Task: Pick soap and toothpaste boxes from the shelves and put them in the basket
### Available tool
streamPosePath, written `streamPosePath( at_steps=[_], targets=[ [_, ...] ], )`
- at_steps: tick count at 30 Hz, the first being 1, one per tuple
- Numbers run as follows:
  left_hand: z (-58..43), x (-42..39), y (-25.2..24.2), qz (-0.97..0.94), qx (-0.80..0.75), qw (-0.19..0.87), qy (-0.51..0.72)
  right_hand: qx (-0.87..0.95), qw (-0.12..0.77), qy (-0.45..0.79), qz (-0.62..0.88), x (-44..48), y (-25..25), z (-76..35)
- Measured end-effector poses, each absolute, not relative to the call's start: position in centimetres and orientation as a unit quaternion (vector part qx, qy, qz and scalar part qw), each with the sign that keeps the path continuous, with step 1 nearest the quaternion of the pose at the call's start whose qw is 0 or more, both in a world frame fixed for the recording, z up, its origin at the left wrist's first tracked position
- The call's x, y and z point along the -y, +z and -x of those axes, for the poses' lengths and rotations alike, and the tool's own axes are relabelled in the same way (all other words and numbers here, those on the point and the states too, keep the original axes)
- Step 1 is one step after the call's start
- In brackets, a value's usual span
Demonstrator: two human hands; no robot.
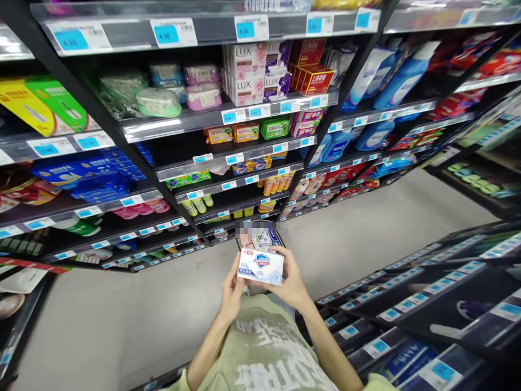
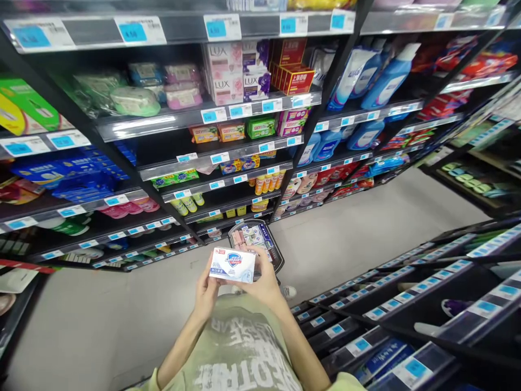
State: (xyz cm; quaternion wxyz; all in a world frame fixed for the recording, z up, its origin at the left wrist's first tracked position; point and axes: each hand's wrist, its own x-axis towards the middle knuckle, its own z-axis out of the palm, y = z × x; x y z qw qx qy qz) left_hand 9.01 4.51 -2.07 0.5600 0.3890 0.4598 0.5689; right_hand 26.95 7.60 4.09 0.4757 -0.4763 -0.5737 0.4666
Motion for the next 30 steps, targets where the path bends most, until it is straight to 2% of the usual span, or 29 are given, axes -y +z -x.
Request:
streamPosePath(
  at_steps=[7,30],
  targets=[
    [-10.1,-4.8,-0.5,-0.364,-0.434,0.617,0.547,0.526,0.487,0.496,0.490,-8.1,4.1,-27.8],
    [-10.3,-5.3,0.3,-0.356,-0.433,0.637,0.528,0.516,0.468,0.511,0.504,-8.4,3.5,-28.2]
  ],
)
